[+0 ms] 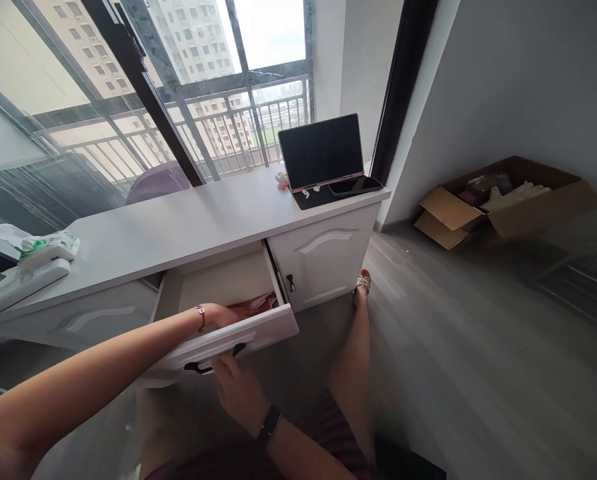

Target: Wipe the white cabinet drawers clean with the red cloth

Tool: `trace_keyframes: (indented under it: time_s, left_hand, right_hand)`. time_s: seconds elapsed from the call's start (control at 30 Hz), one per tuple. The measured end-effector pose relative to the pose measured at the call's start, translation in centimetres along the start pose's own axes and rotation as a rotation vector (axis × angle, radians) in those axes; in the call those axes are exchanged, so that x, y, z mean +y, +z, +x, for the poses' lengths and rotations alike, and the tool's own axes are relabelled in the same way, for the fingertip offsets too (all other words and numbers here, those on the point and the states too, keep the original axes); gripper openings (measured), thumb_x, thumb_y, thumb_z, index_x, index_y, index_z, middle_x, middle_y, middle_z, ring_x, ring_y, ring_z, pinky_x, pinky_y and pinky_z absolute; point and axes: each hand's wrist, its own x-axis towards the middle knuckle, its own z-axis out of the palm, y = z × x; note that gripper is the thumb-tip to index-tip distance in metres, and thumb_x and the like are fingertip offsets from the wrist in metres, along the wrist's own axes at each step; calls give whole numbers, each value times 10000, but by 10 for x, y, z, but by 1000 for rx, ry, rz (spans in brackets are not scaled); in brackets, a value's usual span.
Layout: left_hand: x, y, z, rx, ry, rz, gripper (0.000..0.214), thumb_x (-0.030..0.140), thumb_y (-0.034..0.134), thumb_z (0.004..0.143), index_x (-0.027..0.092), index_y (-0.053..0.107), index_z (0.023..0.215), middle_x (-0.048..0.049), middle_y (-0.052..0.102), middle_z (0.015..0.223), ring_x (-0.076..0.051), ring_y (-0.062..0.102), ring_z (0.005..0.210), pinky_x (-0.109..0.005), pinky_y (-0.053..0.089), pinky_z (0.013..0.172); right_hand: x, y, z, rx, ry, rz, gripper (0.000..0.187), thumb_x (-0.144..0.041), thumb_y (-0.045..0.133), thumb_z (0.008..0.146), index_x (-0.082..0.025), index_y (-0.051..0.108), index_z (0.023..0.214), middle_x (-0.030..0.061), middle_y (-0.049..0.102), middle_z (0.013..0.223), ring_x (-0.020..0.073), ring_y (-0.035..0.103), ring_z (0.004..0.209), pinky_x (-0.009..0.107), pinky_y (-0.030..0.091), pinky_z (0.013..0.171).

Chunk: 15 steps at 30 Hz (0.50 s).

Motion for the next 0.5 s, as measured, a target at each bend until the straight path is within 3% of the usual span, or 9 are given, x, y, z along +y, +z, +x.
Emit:
trace_keyframes:
  time_s: [0.03,0.1,0.17,0.27,0.5]
  left_hand:
    - [-5,-5,5,-86,13,190,673,207,689,680,184,550,1338,-83,370,1519,-301,253,1427,-445,131,1164]
    - [-15,-18,15,-144,-11,473,733,310,551,822,177,295,1496,-67,101,1601,-259,55,1469,-446,81,1173]
    - [-23,-34,26,-158,-59,644,698,371,389,913,157,145,1530,-71,-18,1607,-240,-42,1466,-434,78,1174]
    - [-29,-59,42,-124,-112,716,652,407,301,946,178,137,1534,-65,-3,1613,-249,-56,1463,-423,83,1175]
    - [-48,-103,67,59,-141,753,650,490,311,936,273,156,1529,-34,-13,1617,-280,-37,1468,-468,137,1161]
  right_hand:
    - [1,0,0,14,-15,-3,419,-126,454,873,-209,482,1283,93,595,1201,200,599,1050,303,520,808]
    - [1,0,1,50,-29,-20,371,-137,450,888,-216,509,1245,82,612,1166,192,613,982,299,515,784]
    - [2,-2,3,72,-35,-42,325,-143,463,889,-222,539,1195,68,634,1116,184,623,896,294,510,748]
    - [3,-5,6,87,-46,-50,258,-161,482,890,-222,567,1125,51,658,1032,176,625,829,282,503,702]
    - [-7,1,6,146,-49,-91,208,-230,530,867,-250,619,1053,29,700,946,160,641,724,264,540,632]
